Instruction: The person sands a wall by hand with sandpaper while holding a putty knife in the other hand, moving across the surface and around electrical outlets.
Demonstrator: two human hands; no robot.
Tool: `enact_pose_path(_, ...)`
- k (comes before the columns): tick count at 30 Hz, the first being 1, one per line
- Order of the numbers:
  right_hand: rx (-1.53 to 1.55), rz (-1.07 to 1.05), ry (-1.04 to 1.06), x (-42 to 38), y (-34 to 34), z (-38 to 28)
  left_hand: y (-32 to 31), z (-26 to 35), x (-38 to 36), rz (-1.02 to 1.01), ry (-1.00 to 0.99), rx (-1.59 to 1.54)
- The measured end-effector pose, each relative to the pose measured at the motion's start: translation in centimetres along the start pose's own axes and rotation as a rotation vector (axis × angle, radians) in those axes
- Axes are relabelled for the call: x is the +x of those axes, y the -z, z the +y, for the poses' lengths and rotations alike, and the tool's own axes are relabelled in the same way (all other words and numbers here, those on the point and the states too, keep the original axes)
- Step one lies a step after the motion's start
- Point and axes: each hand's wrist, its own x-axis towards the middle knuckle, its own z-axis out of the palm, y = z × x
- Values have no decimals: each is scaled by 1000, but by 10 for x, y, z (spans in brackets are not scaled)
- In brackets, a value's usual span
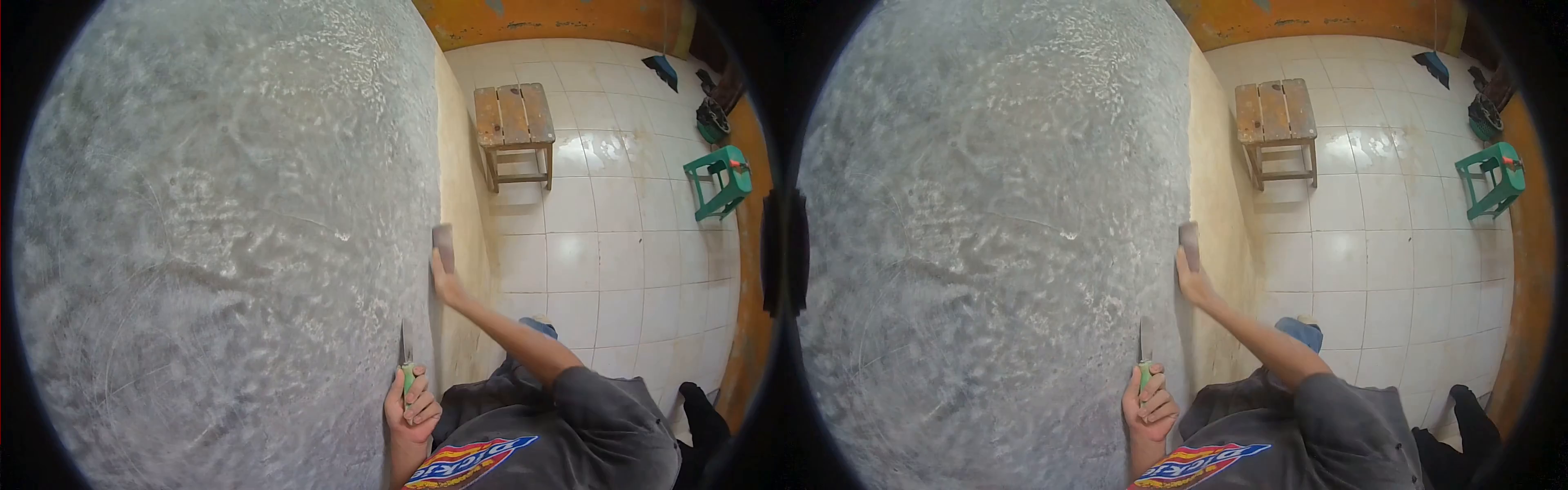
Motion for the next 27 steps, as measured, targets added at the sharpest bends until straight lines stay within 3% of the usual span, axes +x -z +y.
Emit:
enact_pose_path(1,2,1,0,-4,-5,5,1,0,1,-4,-2,1)
enact_pose_path(4,-129,196,390,-46,-41,47,-4,5,9,-19,6,1)
enact_pose_path(8,-158,157,424,-48,-35,43,-12,6,24,9,17,-6)
enact_pose_path(10,-19,142,237,12,-4,-4,-20,5,35,16,9,-1)
enact_pose_path(12,-11,157,209,58,13,-27,-28,4,46,10,5,-10)
enact_pose_path(14,-3,136,75,53,7,-31,-36,4,55,23,-11,-6)
enact_pose_path(16,-135,206,387,16,-15,9,-46,-3,81,16,-23,-25)
enact_pose_path(19,-188,40,474,0,2,5,-68,-2,107,17,-21,-61)
enact_pose_path(20,-227,206,509,33,6,-7,-74,-2,117,5,-33,-50)
enact_pose_path(22,-74,177,166,100,39,-60,-84,-6,136,-15,-61,-50)
enact_pose_path(25,-14,171,169,152,67,-108,-97,-8,158,-6,-88,-52)
enact_pose_path(26,-81,136,43,147,61,-90,-99,-10,164,-18,-99,-57)
enact_pose_path(27,-139,147,201,122,51,-68,-102,-13,174,-37,-109,-67)
